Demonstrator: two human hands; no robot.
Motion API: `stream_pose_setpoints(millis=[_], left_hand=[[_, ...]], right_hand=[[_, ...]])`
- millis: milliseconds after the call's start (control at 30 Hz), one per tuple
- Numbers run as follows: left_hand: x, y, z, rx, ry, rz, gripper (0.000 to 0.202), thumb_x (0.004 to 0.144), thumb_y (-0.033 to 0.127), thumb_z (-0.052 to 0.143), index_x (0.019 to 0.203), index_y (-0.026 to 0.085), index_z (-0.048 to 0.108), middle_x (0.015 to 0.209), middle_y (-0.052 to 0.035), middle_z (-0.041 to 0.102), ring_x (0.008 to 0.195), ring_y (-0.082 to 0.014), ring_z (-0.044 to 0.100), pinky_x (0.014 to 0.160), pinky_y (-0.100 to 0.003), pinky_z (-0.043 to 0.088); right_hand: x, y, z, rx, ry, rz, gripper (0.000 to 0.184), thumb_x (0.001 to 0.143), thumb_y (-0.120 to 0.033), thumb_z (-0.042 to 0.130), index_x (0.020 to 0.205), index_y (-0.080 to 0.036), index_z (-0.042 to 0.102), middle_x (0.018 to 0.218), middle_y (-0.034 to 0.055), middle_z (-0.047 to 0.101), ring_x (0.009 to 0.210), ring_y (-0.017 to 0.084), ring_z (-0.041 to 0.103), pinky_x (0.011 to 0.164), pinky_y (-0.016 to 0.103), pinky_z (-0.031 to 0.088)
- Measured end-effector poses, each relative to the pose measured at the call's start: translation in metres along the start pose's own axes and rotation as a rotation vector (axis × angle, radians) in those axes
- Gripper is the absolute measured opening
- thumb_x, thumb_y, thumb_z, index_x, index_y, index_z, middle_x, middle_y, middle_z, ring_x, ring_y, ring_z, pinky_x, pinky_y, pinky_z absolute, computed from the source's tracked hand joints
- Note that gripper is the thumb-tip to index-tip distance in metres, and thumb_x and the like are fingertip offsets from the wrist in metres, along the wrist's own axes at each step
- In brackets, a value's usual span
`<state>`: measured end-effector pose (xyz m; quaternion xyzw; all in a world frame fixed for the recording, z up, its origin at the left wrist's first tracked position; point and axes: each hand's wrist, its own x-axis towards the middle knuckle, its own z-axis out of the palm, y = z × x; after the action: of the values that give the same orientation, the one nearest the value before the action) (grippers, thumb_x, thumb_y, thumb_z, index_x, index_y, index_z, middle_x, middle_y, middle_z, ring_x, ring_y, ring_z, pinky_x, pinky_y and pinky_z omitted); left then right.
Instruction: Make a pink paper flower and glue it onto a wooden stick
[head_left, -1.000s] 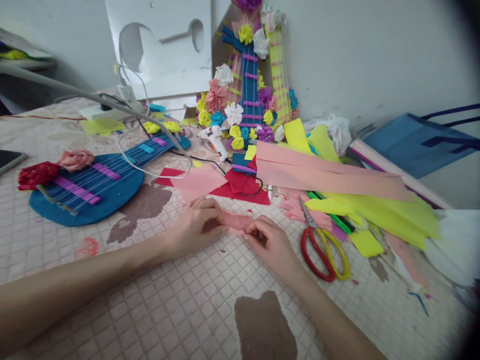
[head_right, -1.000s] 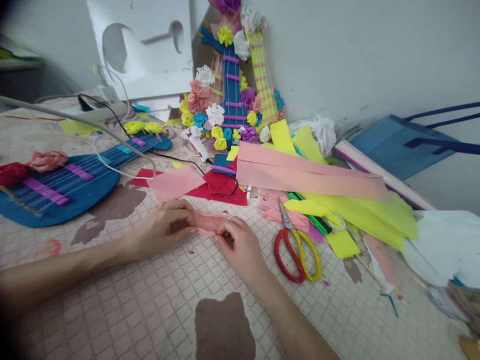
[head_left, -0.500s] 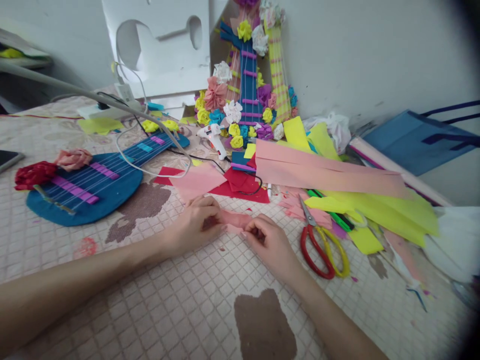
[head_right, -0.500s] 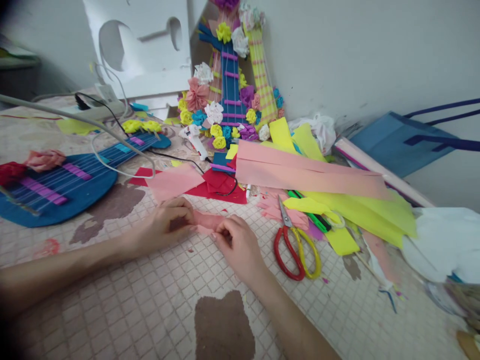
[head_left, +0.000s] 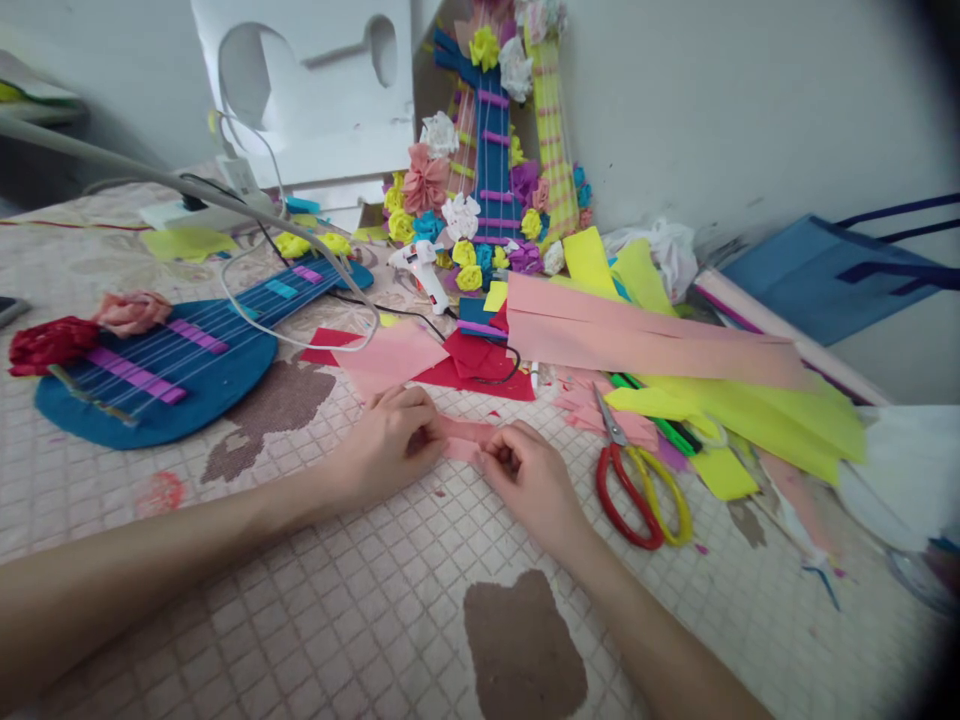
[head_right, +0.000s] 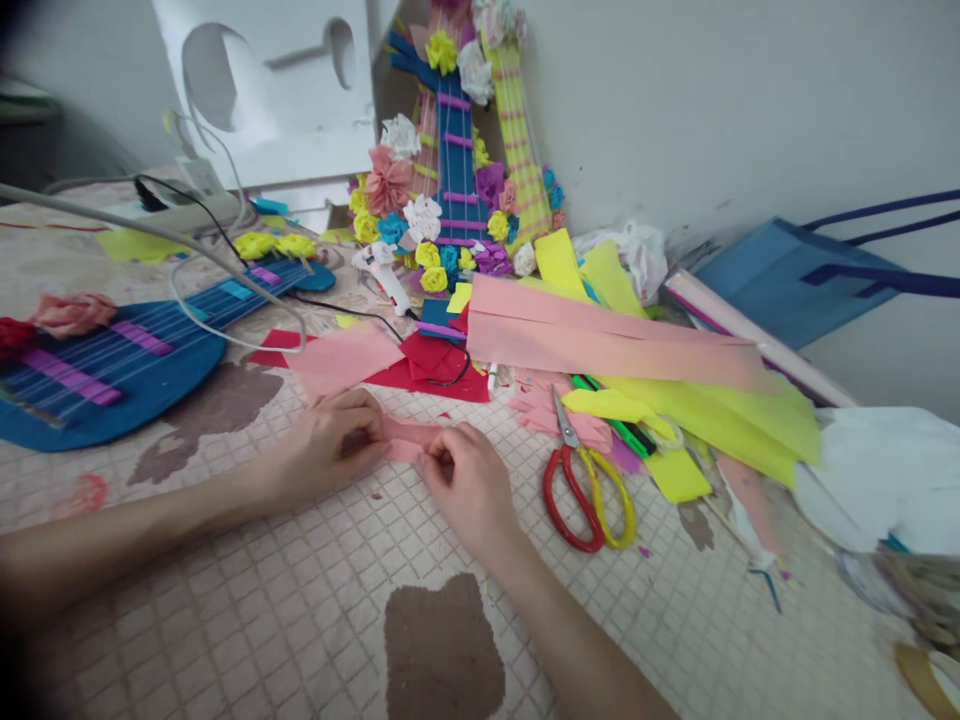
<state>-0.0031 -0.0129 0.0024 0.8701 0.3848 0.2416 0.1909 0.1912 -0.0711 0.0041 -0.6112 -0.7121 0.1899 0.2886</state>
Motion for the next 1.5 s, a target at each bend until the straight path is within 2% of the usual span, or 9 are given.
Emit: stream_pose_setpoints(millis=[233, 800, 900, 967, 1033, 1100, 1233, 1400, 1500], left_hand=[[-0.0003, 0.0003, 0.0010, 0.015, 0.003, -0.013, 0.009, 0.078, 0.018, 0.056, 0.069, 0.016, 0.054, 0.081, -0.0023, 0.057, 0.085, -0.0185, 0.052, 0.078, -0.032, 0.040], [-0.0005, 0.0006, 0.0020, 0.051, 0.002, -0.032, 0.013, 0.078, 0.021, 0.057, 0.066, 0.017, 0.052, 0.078, -0.0016, 0.056, 0.083, -0.0183, 0.052, 0.076, -0.032, 0.039], [-0.0001, 0.0003, 0.0028, 0.002, 0.031, -0.051, 0.004, 0.075, 0.018, 0.059, 0.076, 0.017, 0.055, 0.082, -0.0016, 0.058, 0.085, -0.0185, 0.054, 0.077, -0.032, 0.040], [0.0002, 0.0004, 0.0028, -0.039, 0.041, -0.058, 0.009, 0.074, 0.017, 0.059, 0.083, 0.017, 0.057, 0.086, -0.0021, 0.060, 0.088, -0.0191, 0.054, 0.078, -0.033, 0.040], [0.0005, 0.0008, 0.0019, -0.070, 0.024, -0.042, 0.009, 0.075, 0.014, 0.058, 0.084, 0.018, 0.059, 0.088, -0.0023, 0.061, 0.090, -0.0192, 0.054, 0.080, -0.033, 0.040], [0.0009, 0.0012, 0.0002, -0.084, -0.014, -0.018, 0.011, 0.077, 0.012, 0.055, 0.081, 0.019, 0.063, 0.088, -0.0023, 0.061, 0.091, -0.0188, 0.054, 0.083, -0.034, 0.040], [0.0027, 0.0012, -0.0025, -0.076, -0.057, -0.017, 0.016, 0.078, 0.012, 0.054, 0.084, 0.020, 0.067, 0.089, -0.0026, 0.062, 0.092, -0.0192, 0.054, 0.084, -0.034, 0.040], [0.0055, 0.0012, -0.0008, -0.035, -0.058, -0.040, 0.006, 0.077, 0.021, 0.059, 0.081, 0.018, 0.064, 0.087, -0.0035, 0.062, 0.091, -0.0207, 0.054, 0.081, -0.034, 0.041], [0.0052, -0.0004, 0.0010, -0.063, -0.041, -0.057, 0.004, 0.076, 0.019, 0.060, 0.080, 0.018, 0.060, 0.087, -0.0032, 0.062, 0.090, -0.0203, 0.055, 0.080, -0.034, 0.042]], right_hand=[[-0.0002, 0.0003, 0.0022, -0.054, 0.023, 0.003, 0.015, 0.082, -0.021, 0.053, 0.068, -0.020, 0.050, 0.071, -0.0001, 0.053, 0.068, 0.014, 0.051, 0.060, 0.025, 0.037], [-0.0009, 0.0023, 0.0066, -0.135, 0.044, -0.023, 0.015, 0.082, -0.022, 0.054, 0.068, -0.021, 0.047, 0.071, -0.0005, 0.051, 0.069, 0.015, 0.050, 0.063, 0.026, 0.037], [-0.0018, 0.0013, 0.0074, -0.127, 0.059, -0.008, 0.014, 0.081, -0.020, 0.054, 0.070, -0.021, 0.047, 0.073, -0.0004, 0.052, 0.070, 0.015, 0.051, 0.063, 0.027, 0.038], [-0.0024, 0.0007, 0.0073, -0.088, 0.064, 0.003, 0.009, 0.081, -0.019, 0.055, 0.074, -0.021, 0.048, 0.076, -0.0002, 0.053, 0.071, 0.015, 0.052, 0.064, 0.027, 0.039], [-0.0029, 0.0005, 0.0062, -0.044, 0.048, -0.014, 0.006, 0.081, -0.016, 0.054, 0.082, -0.022, 0.051, 0.081, 0.0002, 0.055, 0.074, 0.015, 0.053, 0.066, 0.026, 0.040], [-0.0031, 0.0006, 0.0044, -0.031, 0.010, -0.053, 0.011, 0.082, -0.012, 0.050, 0.086, -0.023, 0.054, 0.085, 0.0005, 0.056, 0.077, 0.015, 0.054, 0.068, 0.026, 0.041], [-0.0024, 0.0000, 0.0013, -0.051, -0.039, -0.082, 0.018, 0.082, -0.009, 0.047, 0.086, -0.023, 0.057, 0.086, 0.0005, 0.058, 0.079, 0.015, 0.055, 0.070, 0.026, 0.040], [-0.0011, -0.0037, 0.0040, -0.103, -0.009, -0.033, 0.008, 0.085, -0.018, 0.051, 0.087, -0.022, 0.057, 0.085, 0.0013, 0.058, 0.076, 0.015, 0.055, 0.065, 0.027, 0.040], [-0.0013, -0.0032, 0.0069, -0.097, 0.020, -0.023, 0.006, 0.083, -0.020, 0.053, 0.088, -0.022, 0.054, 0.085, 0.0018, 0.057, 0.076, 0.016, 0.056, 0.066, 0.028, 0.042]])
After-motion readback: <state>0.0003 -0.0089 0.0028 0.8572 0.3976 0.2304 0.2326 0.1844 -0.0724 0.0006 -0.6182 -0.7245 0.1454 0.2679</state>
